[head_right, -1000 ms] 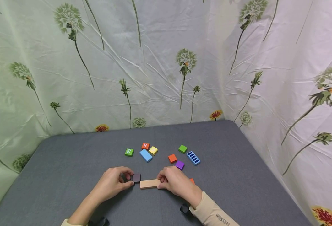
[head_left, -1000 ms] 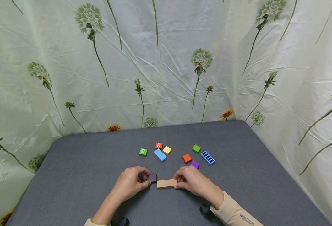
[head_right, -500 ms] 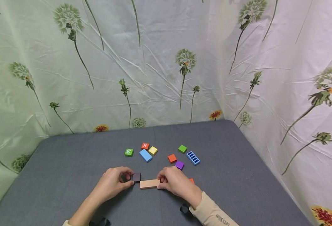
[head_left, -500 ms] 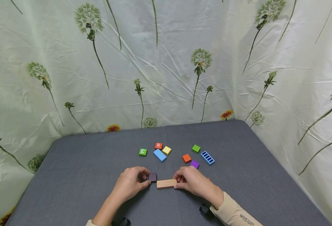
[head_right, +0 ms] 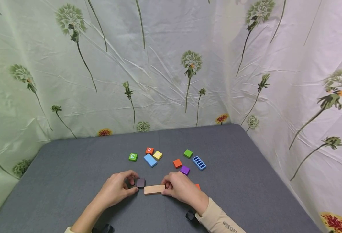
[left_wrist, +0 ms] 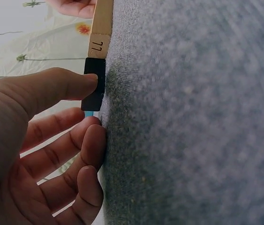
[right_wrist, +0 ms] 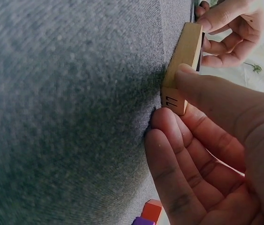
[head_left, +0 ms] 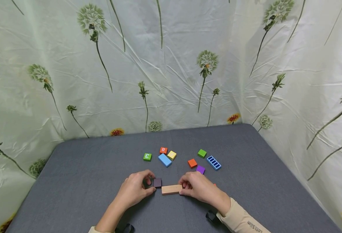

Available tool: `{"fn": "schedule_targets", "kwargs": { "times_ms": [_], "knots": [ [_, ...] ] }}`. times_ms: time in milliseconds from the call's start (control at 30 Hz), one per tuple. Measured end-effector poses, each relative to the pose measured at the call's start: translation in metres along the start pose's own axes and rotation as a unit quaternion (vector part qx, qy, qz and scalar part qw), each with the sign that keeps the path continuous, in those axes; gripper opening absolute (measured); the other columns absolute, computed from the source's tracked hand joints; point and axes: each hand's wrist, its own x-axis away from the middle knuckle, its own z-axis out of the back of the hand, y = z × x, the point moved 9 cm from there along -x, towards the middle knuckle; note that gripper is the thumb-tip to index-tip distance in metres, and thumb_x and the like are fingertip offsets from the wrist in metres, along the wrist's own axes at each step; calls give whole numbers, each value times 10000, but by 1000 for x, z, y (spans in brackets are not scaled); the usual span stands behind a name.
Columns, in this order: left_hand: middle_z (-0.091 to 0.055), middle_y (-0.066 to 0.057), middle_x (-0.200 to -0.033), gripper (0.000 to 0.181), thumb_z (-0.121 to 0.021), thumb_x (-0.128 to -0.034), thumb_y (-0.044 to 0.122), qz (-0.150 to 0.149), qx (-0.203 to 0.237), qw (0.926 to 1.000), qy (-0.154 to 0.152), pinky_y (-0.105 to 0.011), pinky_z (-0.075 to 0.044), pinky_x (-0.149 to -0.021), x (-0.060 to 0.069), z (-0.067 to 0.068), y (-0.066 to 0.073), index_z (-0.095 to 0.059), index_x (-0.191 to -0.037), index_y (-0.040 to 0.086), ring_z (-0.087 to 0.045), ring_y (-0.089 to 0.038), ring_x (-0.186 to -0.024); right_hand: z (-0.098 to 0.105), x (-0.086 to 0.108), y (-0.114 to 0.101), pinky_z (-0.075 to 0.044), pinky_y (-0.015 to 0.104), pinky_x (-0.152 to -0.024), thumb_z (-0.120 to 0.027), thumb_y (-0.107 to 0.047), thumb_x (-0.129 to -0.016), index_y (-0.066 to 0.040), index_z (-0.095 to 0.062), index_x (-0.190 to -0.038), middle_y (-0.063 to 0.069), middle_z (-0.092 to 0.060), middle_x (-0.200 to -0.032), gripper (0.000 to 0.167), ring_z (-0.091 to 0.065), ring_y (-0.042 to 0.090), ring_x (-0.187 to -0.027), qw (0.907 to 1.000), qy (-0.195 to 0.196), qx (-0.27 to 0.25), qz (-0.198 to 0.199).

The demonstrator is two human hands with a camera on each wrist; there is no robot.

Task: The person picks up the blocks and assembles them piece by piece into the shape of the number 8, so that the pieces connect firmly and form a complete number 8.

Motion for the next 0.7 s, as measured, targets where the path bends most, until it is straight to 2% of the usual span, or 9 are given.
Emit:
{"fn": "schedule_targets", "kwargs": {
  "times_ms": [333, 500, 700],
  "knots": [
    [-644, 113, -851, 307, -941, -812, 172, 10, 45, 10000, -52, -285, -416, -595, 0, -1, -1, -751, -1048, 222, -535, -56, -638, -1, -1, 3, -485, 174, -667, -899, -141, -880, -56, -775, -1037, -34, -671, -841, 217, -568, -27, -738, 9999, -50, -104, -41],
    [-640, 110, -855, 308, -940, -813, 174, 9, 64, 10000, -64, -283, -421, -600, 0, -1, -2, -750, -1051, 220, -538, -56, -644, -1, 0, 5, -512, 182, -689, -887, -146, -893, -8, -768, -1106, -31, -689, -869, 280, -579, -34, -753, 9987, -181, -444, -153],
    [-637, 112, -857, 306, -940, -815, 175, 5, 74, 10000, -65, -281, -421, -600, 0, -1, -2, -748, -1048, 222, -537, -55, -646, 11, 3, 14, -540, 202, -715, -859, -163, -926, 12, -765, -1130, -40, -713, -877, 285, -598, -29, -779, 9971, -154, -694, -257]
  ]
}}
